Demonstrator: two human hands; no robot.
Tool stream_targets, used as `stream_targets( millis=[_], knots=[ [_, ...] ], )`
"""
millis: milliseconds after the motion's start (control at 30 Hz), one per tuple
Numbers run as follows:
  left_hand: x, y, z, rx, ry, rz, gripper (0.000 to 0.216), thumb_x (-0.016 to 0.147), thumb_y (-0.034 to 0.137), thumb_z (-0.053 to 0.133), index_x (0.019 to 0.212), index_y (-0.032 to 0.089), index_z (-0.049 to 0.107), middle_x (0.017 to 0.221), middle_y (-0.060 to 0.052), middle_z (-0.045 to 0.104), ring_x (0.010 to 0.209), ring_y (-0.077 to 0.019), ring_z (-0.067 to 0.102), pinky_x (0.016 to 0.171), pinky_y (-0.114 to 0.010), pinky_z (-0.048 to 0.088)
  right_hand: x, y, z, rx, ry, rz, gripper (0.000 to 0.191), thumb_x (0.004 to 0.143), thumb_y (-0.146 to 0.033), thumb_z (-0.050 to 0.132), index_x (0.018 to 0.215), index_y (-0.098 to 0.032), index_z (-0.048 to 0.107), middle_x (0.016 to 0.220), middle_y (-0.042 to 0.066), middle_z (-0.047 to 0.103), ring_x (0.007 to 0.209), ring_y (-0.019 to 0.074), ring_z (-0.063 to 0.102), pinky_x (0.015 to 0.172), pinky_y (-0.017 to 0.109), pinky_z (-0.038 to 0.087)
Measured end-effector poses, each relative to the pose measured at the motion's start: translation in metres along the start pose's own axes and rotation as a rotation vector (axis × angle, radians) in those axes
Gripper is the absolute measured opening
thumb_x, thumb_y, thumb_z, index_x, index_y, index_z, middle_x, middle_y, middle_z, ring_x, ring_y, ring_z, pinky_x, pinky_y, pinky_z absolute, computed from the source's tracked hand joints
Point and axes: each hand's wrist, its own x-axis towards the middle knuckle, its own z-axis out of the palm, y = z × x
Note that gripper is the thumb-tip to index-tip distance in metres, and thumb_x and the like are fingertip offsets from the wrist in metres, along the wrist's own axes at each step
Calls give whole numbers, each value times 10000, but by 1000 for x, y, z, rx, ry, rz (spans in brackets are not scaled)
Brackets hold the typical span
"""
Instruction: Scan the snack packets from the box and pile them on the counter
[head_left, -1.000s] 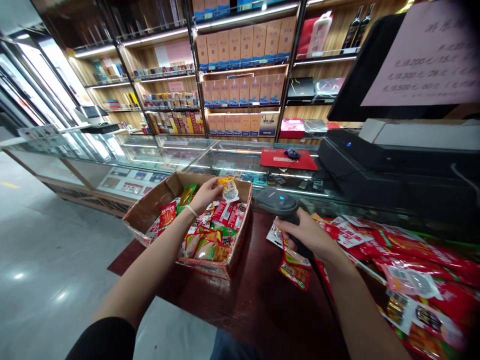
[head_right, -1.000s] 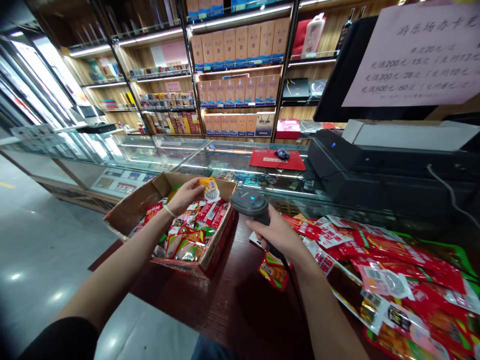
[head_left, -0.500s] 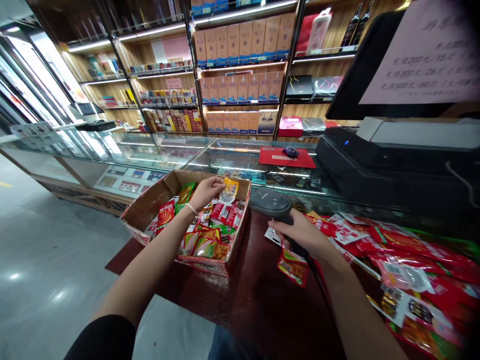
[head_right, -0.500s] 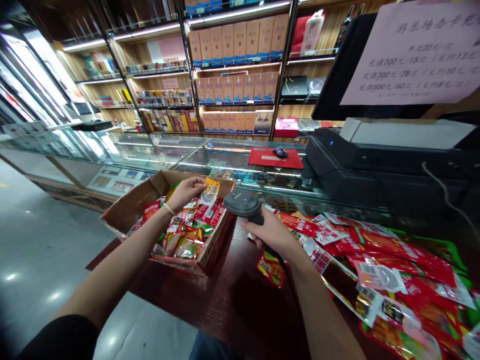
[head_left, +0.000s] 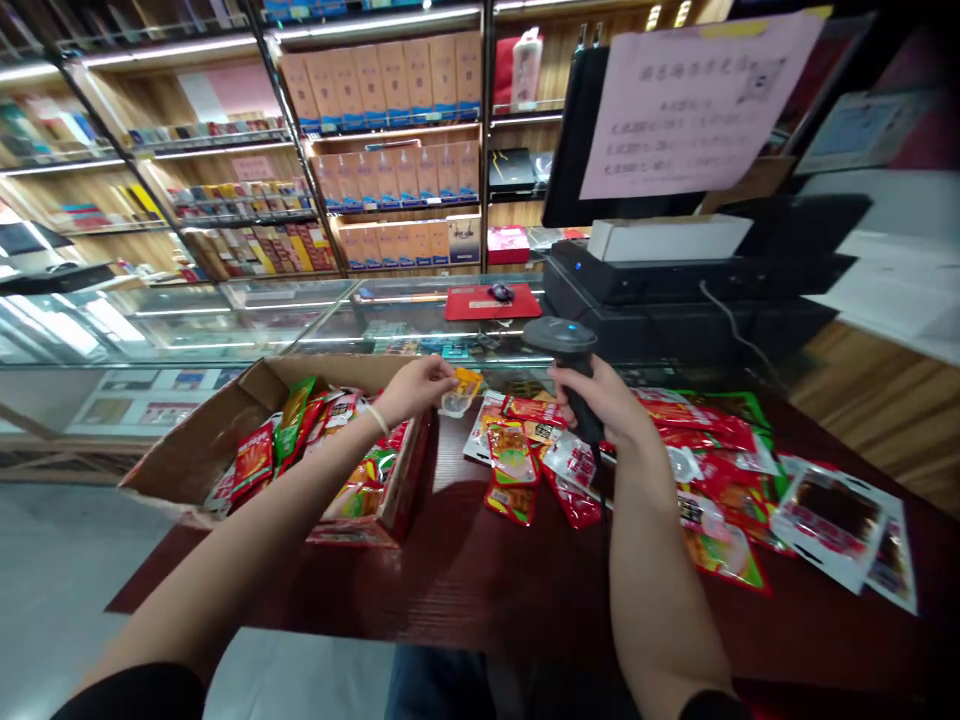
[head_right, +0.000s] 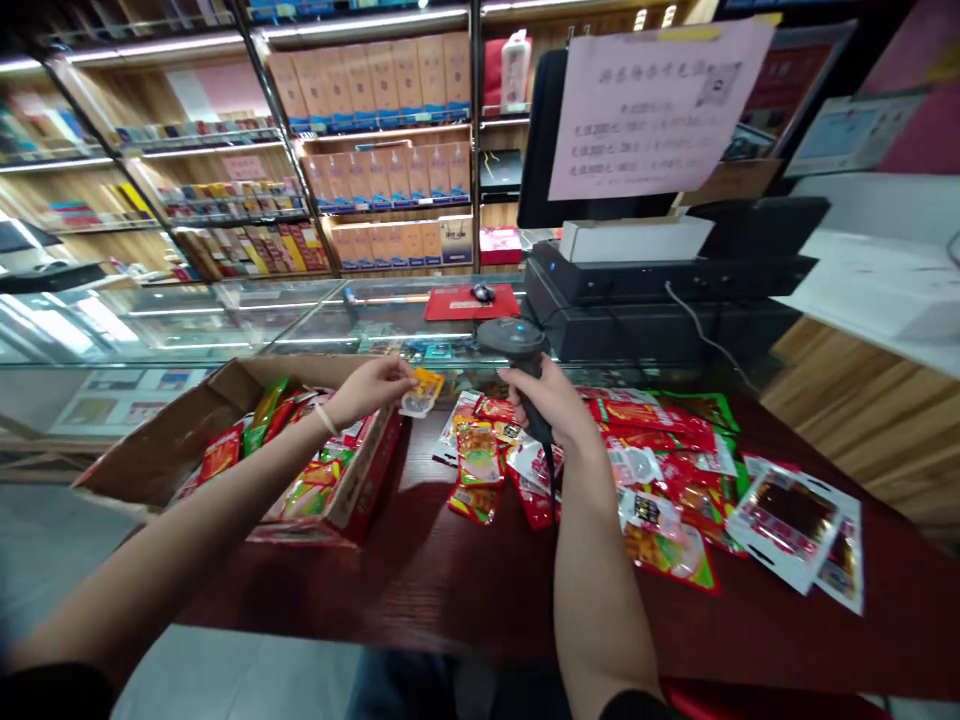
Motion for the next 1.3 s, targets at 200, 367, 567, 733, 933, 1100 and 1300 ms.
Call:
stream_targets(
  millis=[200,367,567,733,933,1100,1300],
  knots=[
    [37,9,86,486,-198,172,107,793,202,575,829,182,673,831,-37,710,775,-180,637,734,-268,465,-8,-4,-30,66,75,-41,346,710,-428,734,903,-248,509,546,-77,539,372,95,477,356,209,387],
    [44,10,116,525,-435,185,165,798,159,541,838,187,699,808,-31,726,747,-168,647,697,-244,449,-11,-8,-36,115,84,-51,322,717,-419,732,883,-253,512,539,-76,527,376,96,459,351,217,379],
    [47,9,76,394,-235,154,180,796,234,570,905,173,699,860,-34,730,789,-172,651,725,-250,475,-10,-10,-27,113,46,-47,322,724,-421,733,871,-251,502,539,-78,530,370,90,458,347,208,377],
    [30,1,12,139,-59,84,264,816,358,584,983,167,656,804,-30,715,747,-162,661,703,-253,510,-9,-12,-1,106,-34,-24,330,718,-417,741,878,-245,509,525,-83,531,357,90,467,333,197,364],
    [1,-48,-55,166,122,-46,245,794,368,618,936,172,658,824,-42,713,747,-169,669,677,-251,518,-3,-4,51,80,-180,28,315,739,-405,734,850,-228,498,527,-76,538,357,89,468,329,202,378],
    [-13,-100,-84,345,167,-213,197,773,346,643,858,170,673,793,-59,713,662,-168,652,632,-252,495,-2,17,97,45,-292,47,297,773,-406,709,851,-226,486,552,-73,540,379,96,487,339,204,382],
    [-16,-128,-100,596,24,-337,294,755,445,660,828,165,715,819,-103,727,684,-214,667,674,-282,492,-4,31,129,-46,-337,115,320,767,-413,711,855,-221,470,524,-88,522,356,88,459,338,202,369]
  ],
)
